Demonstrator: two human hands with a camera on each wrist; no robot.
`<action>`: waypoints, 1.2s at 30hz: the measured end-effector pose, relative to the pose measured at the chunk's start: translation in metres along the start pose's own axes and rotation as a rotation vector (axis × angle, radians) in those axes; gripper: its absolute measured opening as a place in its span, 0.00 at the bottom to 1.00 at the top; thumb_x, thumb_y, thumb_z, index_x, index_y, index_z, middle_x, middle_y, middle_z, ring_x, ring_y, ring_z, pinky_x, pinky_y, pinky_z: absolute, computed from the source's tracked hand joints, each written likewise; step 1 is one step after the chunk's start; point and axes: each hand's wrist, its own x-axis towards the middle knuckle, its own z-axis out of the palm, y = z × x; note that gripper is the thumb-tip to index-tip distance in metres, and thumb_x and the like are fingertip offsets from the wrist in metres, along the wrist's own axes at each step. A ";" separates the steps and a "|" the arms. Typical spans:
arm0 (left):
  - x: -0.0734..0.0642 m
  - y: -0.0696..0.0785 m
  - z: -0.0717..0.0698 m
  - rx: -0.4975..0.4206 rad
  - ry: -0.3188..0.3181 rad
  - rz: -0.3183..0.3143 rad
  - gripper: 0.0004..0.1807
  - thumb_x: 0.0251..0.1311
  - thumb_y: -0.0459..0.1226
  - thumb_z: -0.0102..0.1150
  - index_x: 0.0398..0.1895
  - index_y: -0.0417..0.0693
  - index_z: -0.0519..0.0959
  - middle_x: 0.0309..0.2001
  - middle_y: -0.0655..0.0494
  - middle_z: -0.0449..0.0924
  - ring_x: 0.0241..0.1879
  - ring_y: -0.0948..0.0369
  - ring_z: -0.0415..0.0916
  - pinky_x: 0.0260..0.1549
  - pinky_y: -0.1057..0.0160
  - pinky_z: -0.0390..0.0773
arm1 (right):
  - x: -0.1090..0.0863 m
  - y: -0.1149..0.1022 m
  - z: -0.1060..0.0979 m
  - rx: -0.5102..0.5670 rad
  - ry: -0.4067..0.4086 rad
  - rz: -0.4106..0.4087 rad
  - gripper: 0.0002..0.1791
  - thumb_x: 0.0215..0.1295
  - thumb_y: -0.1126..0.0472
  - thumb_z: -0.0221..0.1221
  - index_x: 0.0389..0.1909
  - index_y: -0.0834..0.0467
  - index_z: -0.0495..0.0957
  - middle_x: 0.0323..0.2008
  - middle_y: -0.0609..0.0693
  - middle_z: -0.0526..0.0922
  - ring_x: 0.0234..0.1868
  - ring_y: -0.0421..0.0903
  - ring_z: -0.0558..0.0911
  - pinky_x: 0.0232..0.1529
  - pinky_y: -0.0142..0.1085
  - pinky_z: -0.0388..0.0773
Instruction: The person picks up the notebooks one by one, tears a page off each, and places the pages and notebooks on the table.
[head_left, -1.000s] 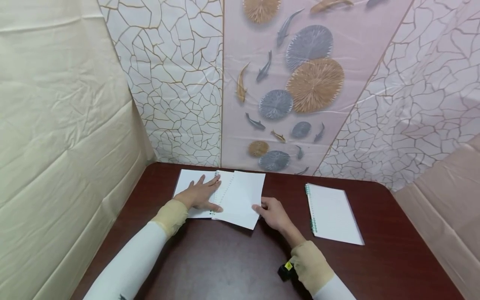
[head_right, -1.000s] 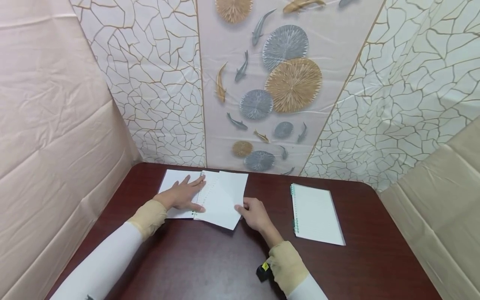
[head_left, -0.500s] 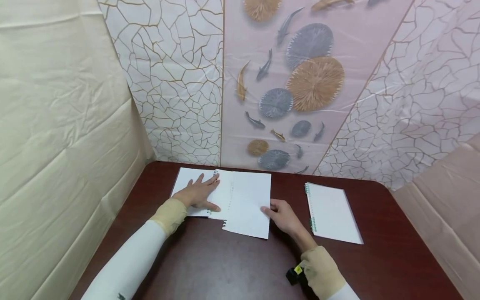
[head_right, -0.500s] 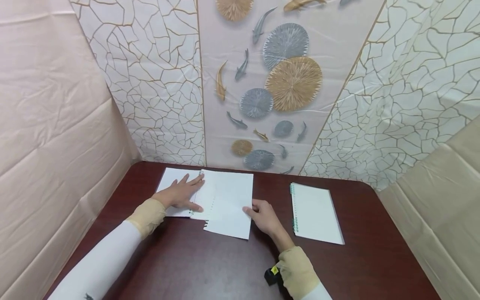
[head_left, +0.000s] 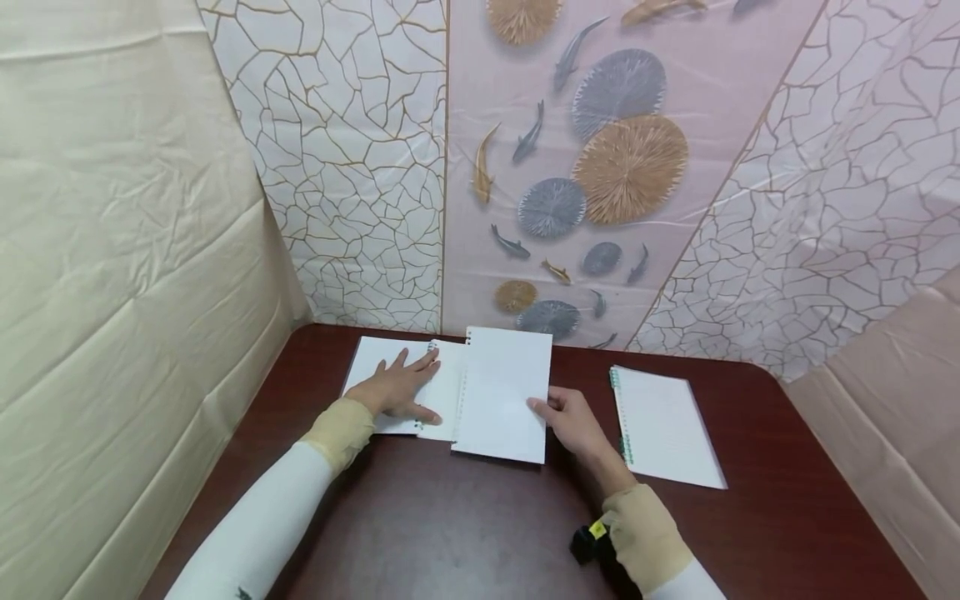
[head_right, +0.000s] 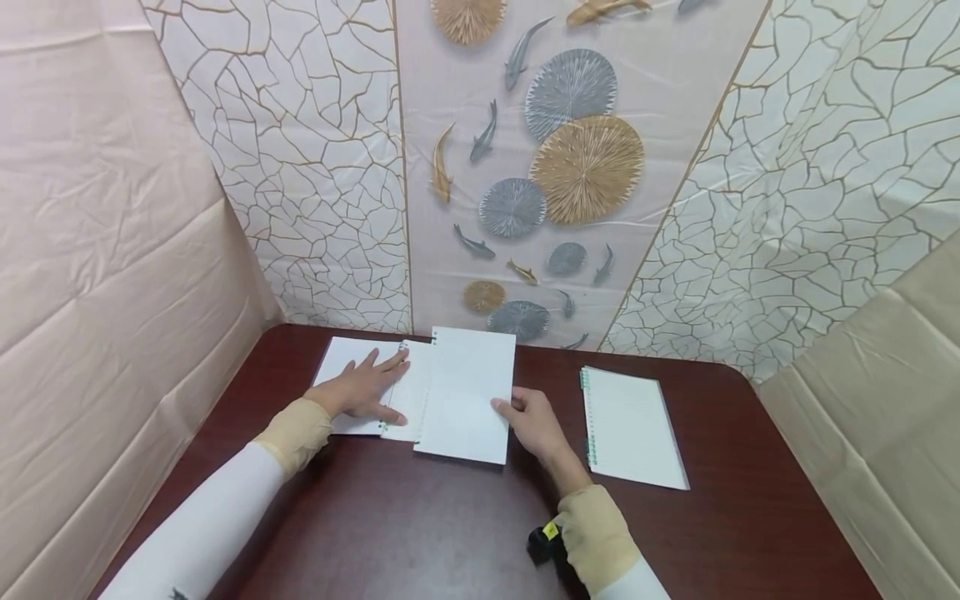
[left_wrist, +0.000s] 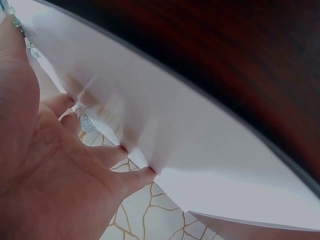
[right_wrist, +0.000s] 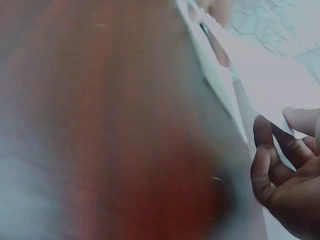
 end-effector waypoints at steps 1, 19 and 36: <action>0.000 0.000 0.000 -0.003 0.000 -0.001 0.64 0.59 0.72 0.64 0.88 0.51 0.47 0.88 0.57 0.30 0.83 0.33 0.31 0.74 0.25 0.41 | 0.002 -0.002 -0.003 0.007 -0.002 0.018 0.18 0.81 0.56 0.60 0.59 0.65 0.84 0.37 0.55 0.90 0.35 0.46 0.85 0.37 0.39 0.81; 0.003 -0.003 0.000 -0.028 0.002 -0.004 0.64 0.59 0.71 0.65 0.88 0.50 0.46 0.88 0.57 0.29 0.82 0.33 0.29 0.73 0.23 0.39 | 0.041 0.008 -0.063 -0.238 -0.039 0.216 0.27 0.83 0.53 0.53 0.68 0.71 0.75 0.63 0.68 0.80 0.62 0.60 0.80 0.61 0.54 0.78; 0.001 -0.003 0.001 -0.024 0.003 -0.009 0.64 0.59 0.71 0.65 0.88 0.50 0.46 0.88 0.57 0.30 0.82 0.32 0.29 0.73 0.23 0.40 | 0.041 0.018 -0.057 -0.539 0.061 0.190 0.24 0.69 0.60 0.67 0.16 0.56 0.66 0.16 0.45 0.59 0.20 0.43 0.58 0.23 0.35 0.61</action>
